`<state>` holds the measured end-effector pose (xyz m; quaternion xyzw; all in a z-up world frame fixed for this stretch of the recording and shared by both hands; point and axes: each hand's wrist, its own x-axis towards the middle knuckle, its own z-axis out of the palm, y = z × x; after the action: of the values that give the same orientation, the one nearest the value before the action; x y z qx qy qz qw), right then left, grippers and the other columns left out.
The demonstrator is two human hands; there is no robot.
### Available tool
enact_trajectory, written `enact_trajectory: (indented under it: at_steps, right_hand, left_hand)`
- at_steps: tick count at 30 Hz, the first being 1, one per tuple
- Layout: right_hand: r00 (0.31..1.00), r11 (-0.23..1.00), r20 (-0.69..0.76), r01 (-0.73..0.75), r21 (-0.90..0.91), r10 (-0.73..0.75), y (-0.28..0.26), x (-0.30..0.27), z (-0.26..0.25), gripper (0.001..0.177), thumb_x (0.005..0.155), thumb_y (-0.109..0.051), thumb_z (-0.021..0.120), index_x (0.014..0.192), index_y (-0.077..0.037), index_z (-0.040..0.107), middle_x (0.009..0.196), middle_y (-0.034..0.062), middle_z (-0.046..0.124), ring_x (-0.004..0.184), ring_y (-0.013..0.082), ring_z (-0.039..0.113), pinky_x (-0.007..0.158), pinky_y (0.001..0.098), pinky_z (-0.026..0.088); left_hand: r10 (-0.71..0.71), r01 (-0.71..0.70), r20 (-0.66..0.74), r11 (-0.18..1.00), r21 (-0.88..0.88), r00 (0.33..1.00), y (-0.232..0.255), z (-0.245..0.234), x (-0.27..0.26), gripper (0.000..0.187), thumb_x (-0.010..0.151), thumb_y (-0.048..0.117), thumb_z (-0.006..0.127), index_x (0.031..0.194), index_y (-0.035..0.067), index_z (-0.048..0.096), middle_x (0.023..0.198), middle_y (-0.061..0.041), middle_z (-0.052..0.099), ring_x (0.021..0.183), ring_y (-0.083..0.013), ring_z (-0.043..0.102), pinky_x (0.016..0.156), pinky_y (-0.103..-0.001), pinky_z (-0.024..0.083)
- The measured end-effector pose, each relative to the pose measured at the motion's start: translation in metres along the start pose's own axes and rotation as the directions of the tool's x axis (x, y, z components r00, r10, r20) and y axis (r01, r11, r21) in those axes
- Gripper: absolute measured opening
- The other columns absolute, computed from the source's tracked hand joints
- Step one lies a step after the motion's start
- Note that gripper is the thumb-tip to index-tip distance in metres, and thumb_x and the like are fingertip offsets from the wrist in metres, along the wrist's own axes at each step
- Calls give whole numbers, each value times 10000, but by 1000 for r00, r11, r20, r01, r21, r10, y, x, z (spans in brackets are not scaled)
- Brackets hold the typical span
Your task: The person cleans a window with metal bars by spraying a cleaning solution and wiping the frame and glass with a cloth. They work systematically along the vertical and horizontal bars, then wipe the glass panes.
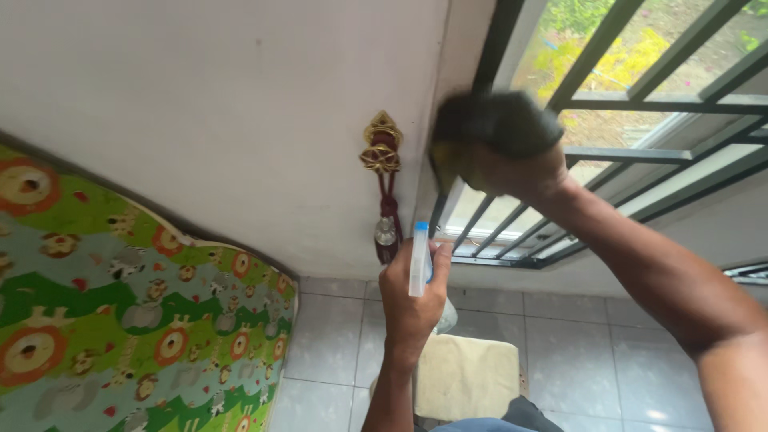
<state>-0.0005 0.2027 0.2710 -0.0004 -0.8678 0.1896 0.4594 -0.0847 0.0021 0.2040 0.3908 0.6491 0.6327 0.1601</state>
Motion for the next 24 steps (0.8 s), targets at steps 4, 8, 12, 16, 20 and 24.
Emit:
enact_trajectory:
  at_steps: [4,8,12,16,20,24]
  right_hand:
    - [942,692,320,164,-703,102,8,1,0,235,923,-188,705,1143,-106,705,852,36,684,719,190,653,591,333,504]
    - [933,960,341,-15,-278,113,1,-7,10,151,893,-111,706,1033,-95,653,953,42,664,902,199,643,788,341,529]
    - [967,624,177,-254,739,185,4,-1,-11,215,993,-24,697,1152,-110,582,1196,26,665,1119,129,664,977,304,563]
    - [987,980,-56,-144,138,153,21,22,-30,373,1040,84,709,1371,-49,602,1272,80,688,1186,149,694,1046,315,593]
    - [970,970,13,-242,33,242,21,15,-15,289,1051,-112,733,1315,-67,625,1253,62,684,1176,183,675,1021,348,575]
    - [920,909,322,-77,-409,223,11,-14,12,266,942,-309,677,1145,-137,683,1047,58,676,987,239,644,838,361,505]
  left_hand:
    - [-25,28,30,996,-87,999,-3,11,-4,164,935,164,749,886,42,652,696,-78,679,586,-163,663,552,-318,520]
    - [-14,18,64,998,-61,998,3,13,-1,179,933,169,753,870,42,643,668,-82,660,568,-159,648,545,-318,514]
    - [3,2,76,998,-56,997,1,13,-7,160,936,158,744,884,44,646,698,-65,670,595,-138,656,564,-311,520]
    - [-46,54,106,996,-76,993,-3,19,-10,157,941,156,739,887,43,645,684,-66,652,598,-148,643,568,-315,519]
    - [-34,43,100,995,-87,994,-6,18,-8,172,945,161,743,887,42,633,688,-57,657,596,-145,645,561,-311,514]
    - [-32,34,76,999,-16,997,-7,13,-4,171,930,158,751,872,41,640,645,-48,640,548,-151,632,530,-318,497]
